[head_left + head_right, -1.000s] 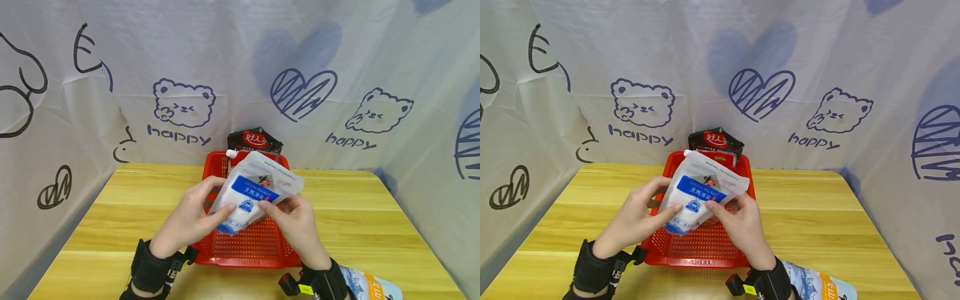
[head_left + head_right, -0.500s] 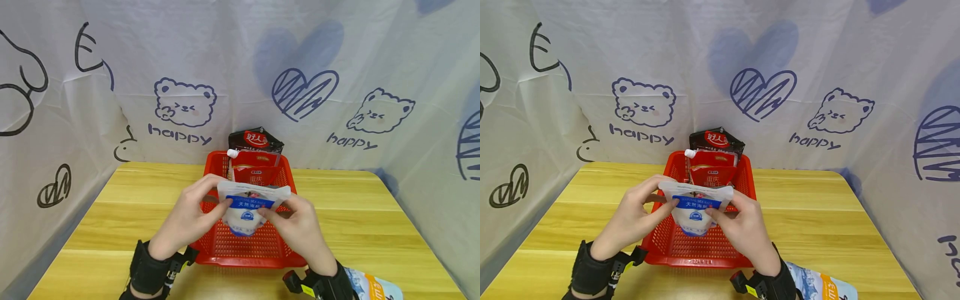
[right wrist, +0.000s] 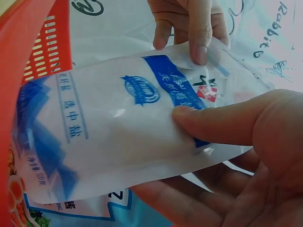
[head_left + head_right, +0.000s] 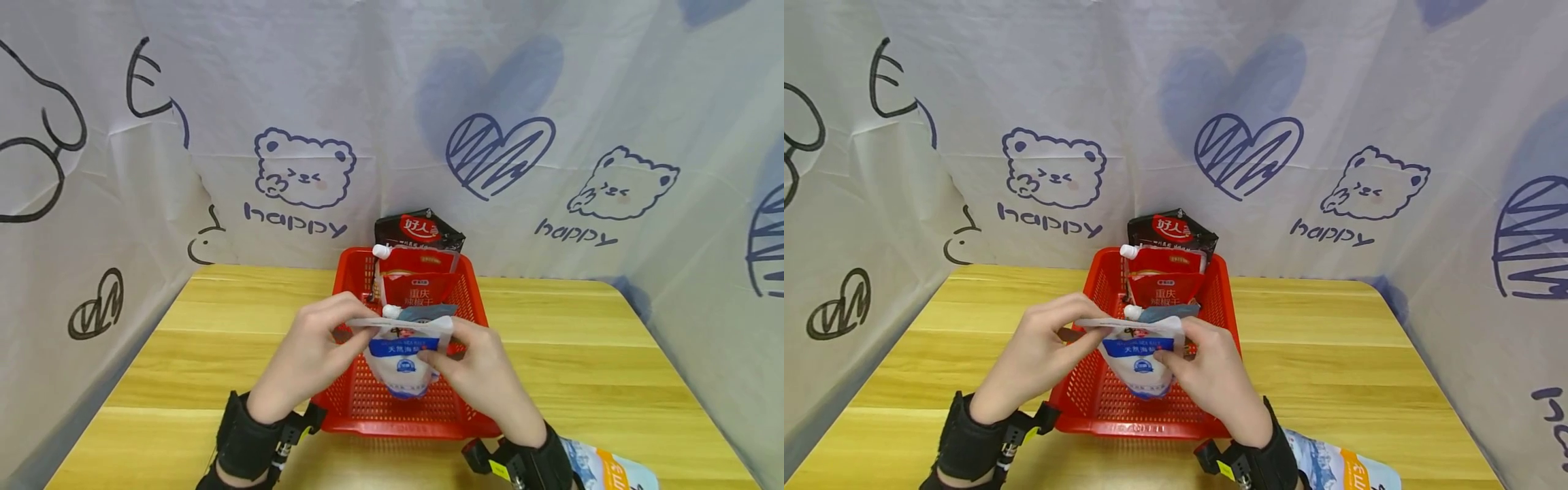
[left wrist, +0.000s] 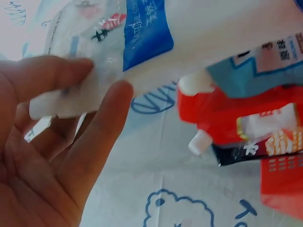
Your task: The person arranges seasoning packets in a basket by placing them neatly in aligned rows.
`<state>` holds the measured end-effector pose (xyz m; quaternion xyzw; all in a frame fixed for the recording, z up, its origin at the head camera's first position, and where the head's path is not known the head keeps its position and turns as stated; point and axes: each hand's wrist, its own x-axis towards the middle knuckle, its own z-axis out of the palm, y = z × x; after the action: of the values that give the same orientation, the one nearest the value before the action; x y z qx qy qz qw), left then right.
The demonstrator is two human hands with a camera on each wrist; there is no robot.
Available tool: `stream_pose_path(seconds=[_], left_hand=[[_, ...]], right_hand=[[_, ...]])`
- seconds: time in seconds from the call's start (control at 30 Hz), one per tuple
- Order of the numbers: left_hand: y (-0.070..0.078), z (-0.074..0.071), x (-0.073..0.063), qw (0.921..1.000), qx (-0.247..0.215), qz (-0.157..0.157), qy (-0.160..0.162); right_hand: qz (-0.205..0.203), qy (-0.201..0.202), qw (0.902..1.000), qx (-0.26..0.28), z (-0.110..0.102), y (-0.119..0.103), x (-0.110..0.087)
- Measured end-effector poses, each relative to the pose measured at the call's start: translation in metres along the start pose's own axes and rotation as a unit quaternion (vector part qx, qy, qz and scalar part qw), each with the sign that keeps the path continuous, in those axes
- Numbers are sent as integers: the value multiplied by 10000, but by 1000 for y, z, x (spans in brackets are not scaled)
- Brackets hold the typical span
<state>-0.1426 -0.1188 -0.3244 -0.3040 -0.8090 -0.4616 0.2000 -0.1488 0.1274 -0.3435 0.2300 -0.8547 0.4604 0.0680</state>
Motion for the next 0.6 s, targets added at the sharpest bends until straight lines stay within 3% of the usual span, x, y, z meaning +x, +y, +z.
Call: stream_pose_path(seconds=[0.17, 0.6], left_hand=[[-4, 11, -1, 10000, -15, 33, -10], [-10, 25, 3, 9968, 655, -345, -284]], right_hand=[[262, 60, 9996, -81, 0, 0, 1], [228, 220, 9985, -442, 0, -2, 0]])
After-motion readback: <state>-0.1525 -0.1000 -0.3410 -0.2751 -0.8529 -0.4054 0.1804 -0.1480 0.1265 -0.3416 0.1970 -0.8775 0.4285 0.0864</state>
